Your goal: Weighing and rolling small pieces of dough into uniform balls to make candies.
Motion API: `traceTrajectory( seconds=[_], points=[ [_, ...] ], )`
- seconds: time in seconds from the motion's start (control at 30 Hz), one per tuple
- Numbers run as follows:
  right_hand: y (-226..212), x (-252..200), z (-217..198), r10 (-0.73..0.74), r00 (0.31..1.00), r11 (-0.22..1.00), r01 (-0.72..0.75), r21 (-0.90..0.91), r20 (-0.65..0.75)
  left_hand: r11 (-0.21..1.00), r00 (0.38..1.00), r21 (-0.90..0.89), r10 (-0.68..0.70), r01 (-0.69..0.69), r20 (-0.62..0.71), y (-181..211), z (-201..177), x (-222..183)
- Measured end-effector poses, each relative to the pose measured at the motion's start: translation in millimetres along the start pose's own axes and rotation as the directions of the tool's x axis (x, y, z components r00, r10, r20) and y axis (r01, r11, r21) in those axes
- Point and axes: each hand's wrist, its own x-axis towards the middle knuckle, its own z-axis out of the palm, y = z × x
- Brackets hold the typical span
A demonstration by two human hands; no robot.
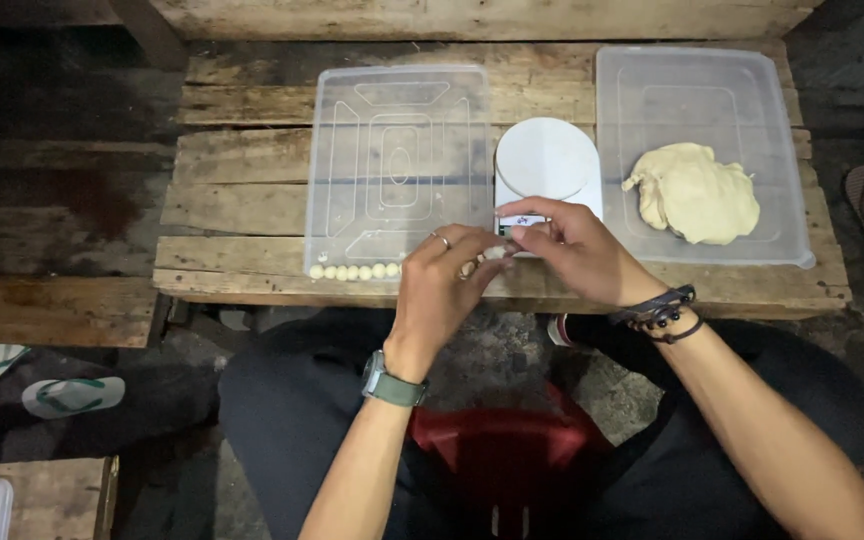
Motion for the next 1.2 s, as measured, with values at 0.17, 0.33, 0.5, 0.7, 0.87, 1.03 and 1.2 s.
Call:
traceTrajectory(
  seconds=[0.17, 0.33, 0.5, 0.7, 0.87, 1.03, 1.2],
  points=[
    [-28.9, -5.0, -4.1, 0.021, 0.999, 0.978, -0.030, -0.205, -0.049, 0.966, 0.982, -0.178, -0.190, 0.186, -0.005, 7.8, -6.2, 6.8],
    [-2.1, -4.5, -56.4, -0.034, 0.974, 0.844, -0.092, -0.529, -0.225, 0.872, 0.921, -0.310, -0.389, 0.378, 0.028, -5.8, -2.5, 0.0],
    [34.4, -1.5, -152.1, -0.127, 0.874, 0.550, -0.333, -0.766, -0.470, 0.696, 0.802, -0.435, -0.585, 0.571, 0.116, 7.2, -12.4, 9.2],
    [121.9, 21.9, -168.9, 0.075, 0.848, 0.336, -0.517, -0.787, -0.525, 0.686, 0.788, -0.417, -0.600, 0.596, 0.139, 6.7, -14.9, 9.5],
    [133.4, 34.9, -147.9, 0.059, 0.894, 0.117, -0.448, -0.886, -0.444, 0.653, 0.760, -0.421, -0.630, 0.630, 0.159, -12.5, -7.3, 1.8],
    [145.4, 34.2, -151.9, 0.060, 0.907, 0.090, -0.422, -0.902, -0.418, 0.753, 0.824, -0.355, -0.556, 0.553, 0.105, 3.0, -14.7, 10.4],
    [107.0, 34.1, -121.0, 0.009, 0.967, -0.121, -0.251, -0.960, -0.254, 0.706, 0.844, -0.504, -0.529, 0.497, 0.091, 9.6, -14.4, 15.1]
  ],
)
